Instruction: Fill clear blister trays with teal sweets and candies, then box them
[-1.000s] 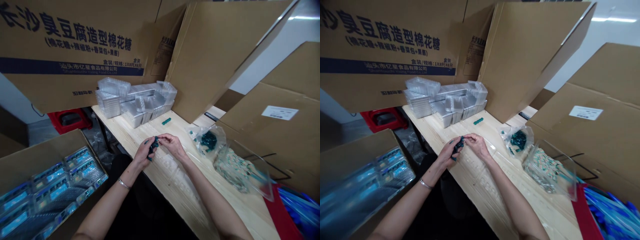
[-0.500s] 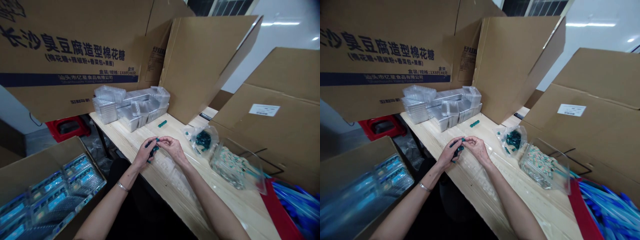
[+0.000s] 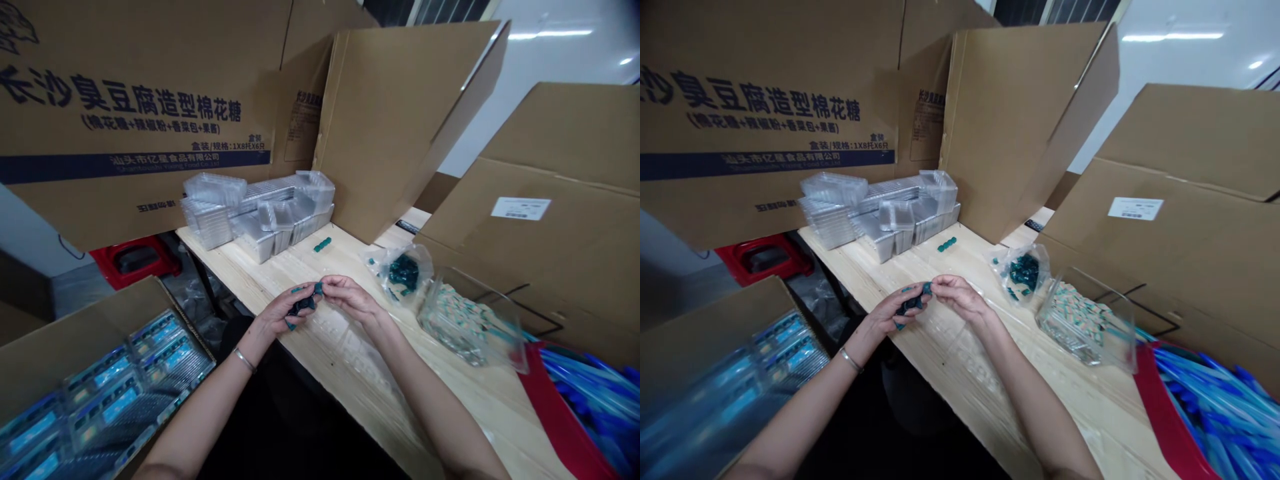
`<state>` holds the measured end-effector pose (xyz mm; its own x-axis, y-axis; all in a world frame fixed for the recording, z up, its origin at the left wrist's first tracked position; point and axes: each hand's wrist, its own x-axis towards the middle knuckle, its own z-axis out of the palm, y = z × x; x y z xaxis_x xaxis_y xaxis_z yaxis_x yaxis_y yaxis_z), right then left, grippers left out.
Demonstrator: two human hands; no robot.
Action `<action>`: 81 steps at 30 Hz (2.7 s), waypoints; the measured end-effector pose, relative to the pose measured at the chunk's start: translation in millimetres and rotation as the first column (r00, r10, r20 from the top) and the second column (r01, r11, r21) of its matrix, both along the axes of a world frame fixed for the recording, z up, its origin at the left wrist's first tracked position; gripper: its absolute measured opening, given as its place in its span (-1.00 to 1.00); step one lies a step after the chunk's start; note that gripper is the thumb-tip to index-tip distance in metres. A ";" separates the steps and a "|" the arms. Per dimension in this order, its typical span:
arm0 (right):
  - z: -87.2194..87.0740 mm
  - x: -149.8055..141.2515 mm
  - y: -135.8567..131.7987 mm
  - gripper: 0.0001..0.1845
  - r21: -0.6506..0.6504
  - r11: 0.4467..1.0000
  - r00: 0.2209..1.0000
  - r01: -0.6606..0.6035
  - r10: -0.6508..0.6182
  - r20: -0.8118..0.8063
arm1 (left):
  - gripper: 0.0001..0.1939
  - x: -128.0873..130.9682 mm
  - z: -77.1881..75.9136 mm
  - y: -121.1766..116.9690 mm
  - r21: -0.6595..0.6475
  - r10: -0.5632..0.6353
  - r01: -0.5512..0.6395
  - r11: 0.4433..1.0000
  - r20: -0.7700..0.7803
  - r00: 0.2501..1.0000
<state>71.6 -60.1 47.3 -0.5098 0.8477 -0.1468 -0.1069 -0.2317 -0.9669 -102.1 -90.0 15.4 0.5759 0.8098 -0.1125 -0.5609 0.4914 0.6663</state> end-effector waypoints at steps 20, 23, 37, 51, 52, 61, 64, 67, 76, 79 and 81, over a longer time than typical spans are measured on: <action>-31.0 0.1 35.0 -0.81 0.744 0.667 0.877 0.024 -0.372 0.305 | -0.70 11.6 -19.3 32.0 -0.176 0.203 -0.202 0.963 -0.009 0.979; -35.7 2.3 71.9 -0.82 0.775 0.628 0.842 0.070 -0.454 0.292 | -0.73 10.3 -18.3 39.5 -0.212 0.309 -0.303 0.929 -0.008 0.951; -77.6 -13.2 184.6 -0.78 0.800 0.579 0.616 -0.159 -0.575 0.539 | -0.77 -10.3 -16.0 42.1 -0.274 0.414 -0.379 0.884 0.084 0.906; -74.9 -23.5 176.6 -0.73 0.733 0.561 0.488 -0.385 -0.551 0.677 | -0.76 -9.0 -18.9 47.7 -0.272 0.463 -0.413 0.870 0.159 0.872; -71.0 -23.6 171.3 -0.75 0.748 0.559 0.509 -0.359 -0.554 0.659 | -0.75 -8.9 -19.6 47.5 -0.257 0.475 -0.429 0.866 0.155 0.866; -23.5 -38.1 55.7 -0.76 0.693 0.687 0.860 -0.217 -0.202 0.470 | -0.74 -3.6 -19.4 38.6 -0.222 0.556 -0.530 0.818 0.072 0.828; -24.2 -43.1 27.7 -0.80 0.755 0.642 0.879 -0.136 -0.273 0.391 | -0.72 1.8 -18.6 34.0 -0.207 0.559 -0.537 0.818 0.064 0.826; -28.0 -42.9 16.3 -0.83 0.742 0.670 0.896 0.011 -0.335 0.290 | -0.72 3.6 -19.6 28.9 -0.197 0.559 -0.536 0.821 0.085 0.825; -13.7 -33.6 4.9 -0.73 0.128 0.957 0.965 0.261 -0.260 -0.023 | -0.59 4.0 -13.8 0.3 0.110 0.515 -0.503 0.857 -0.151 0.844; -13.0 -35.0 -0.6 -0.72 0.146 0.954 0.965 0.263 -0.262 -0.024 | -0.59 5.9 -11.7 -6.6 0.258 0.582 -0.522 0.813 -0.321 0.747; -14.8 -35.4 -3.4 -0.69 0.182 0.943 0.958 0.278 -0.285 0.011 | -0.60 5.8 -10.9 -9.4 0.324 0.609 -0.516 0.793 -0.378 0.698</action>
<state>36.2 -63.5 32.5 -0.2434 0.9699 0.0048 -0.1066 -0.0219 -0.9941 -96.3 -99.4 4.4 -0.0722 0.9960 -0.0530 -0.3144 0.0277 0.9489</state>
